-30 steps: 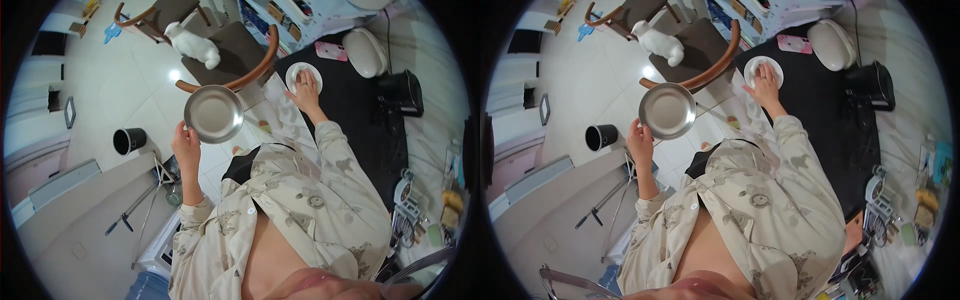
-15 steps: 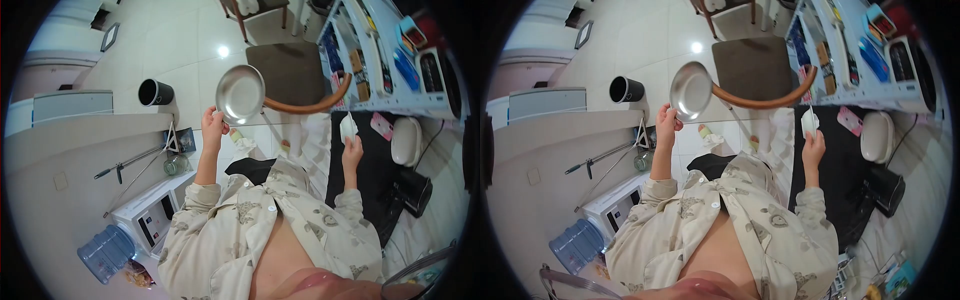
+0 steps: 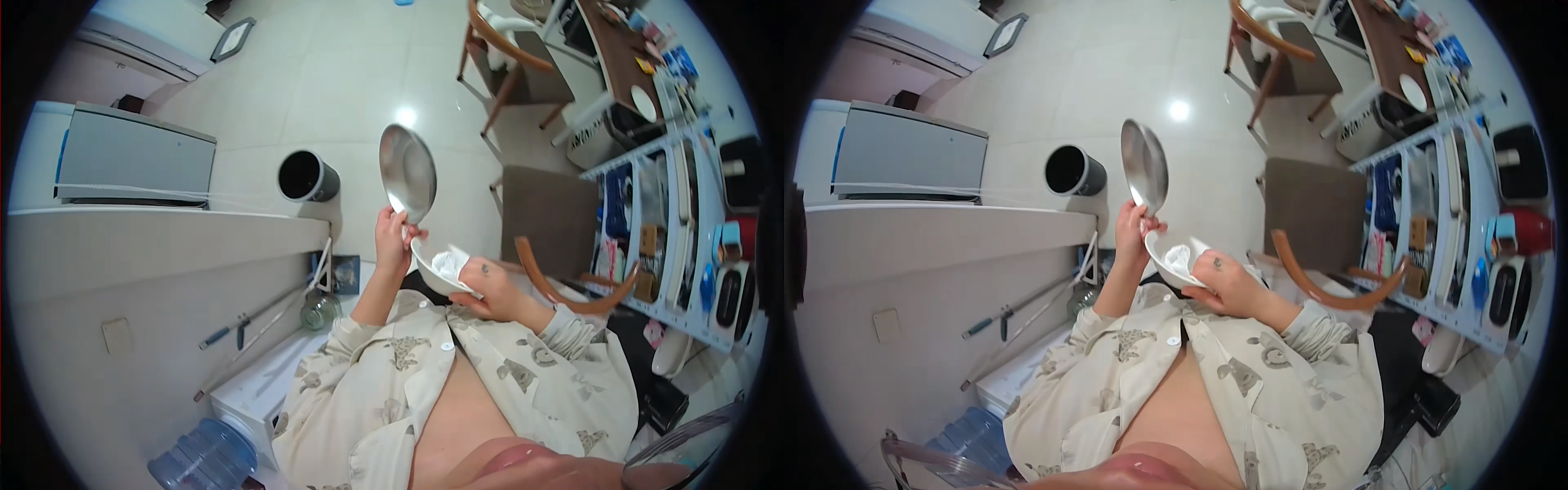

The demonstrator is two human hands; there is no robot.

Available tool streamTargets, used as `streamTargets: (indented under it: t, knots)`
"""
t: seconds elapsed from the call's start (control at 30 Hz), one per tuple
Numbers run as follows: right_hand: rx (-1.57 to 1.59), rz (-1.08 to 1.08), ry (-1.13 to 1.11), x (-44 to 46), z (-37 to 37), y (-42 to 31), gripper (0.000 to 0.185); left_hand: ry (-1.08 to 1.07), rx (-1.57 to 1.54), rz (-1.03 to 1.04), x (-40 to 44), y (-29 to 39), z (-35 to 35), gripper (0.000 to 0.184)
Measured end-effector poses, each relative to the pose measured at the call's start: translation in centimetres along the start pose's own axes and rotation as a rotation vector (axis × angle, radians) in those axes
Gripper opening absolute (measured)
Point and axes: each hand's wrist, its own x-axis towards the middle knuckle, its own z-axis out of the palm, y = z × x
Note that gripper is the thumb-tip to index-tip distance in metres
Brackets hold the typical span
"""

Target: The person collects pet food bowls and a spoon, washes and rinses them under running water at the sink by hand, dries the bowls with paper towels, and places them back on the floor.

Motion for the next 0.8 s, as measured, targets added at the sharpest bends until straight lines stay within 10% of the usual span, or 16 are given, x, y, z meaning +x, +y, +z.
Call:
streamTargets:
  t: [0.33,0.8]
  knots:
    - [0.268,0.193,-0.15,25.5,3.5,14.0,0.021,0.158,-0.122,-0.116,22.4,12.7,-3.1,0.018]
    - [0.759,0.394,-0.857,71.4,-8.4,39.9,0.027,-0.096,-0.239,-0.208,65.9,38.5,12.3,0.02]
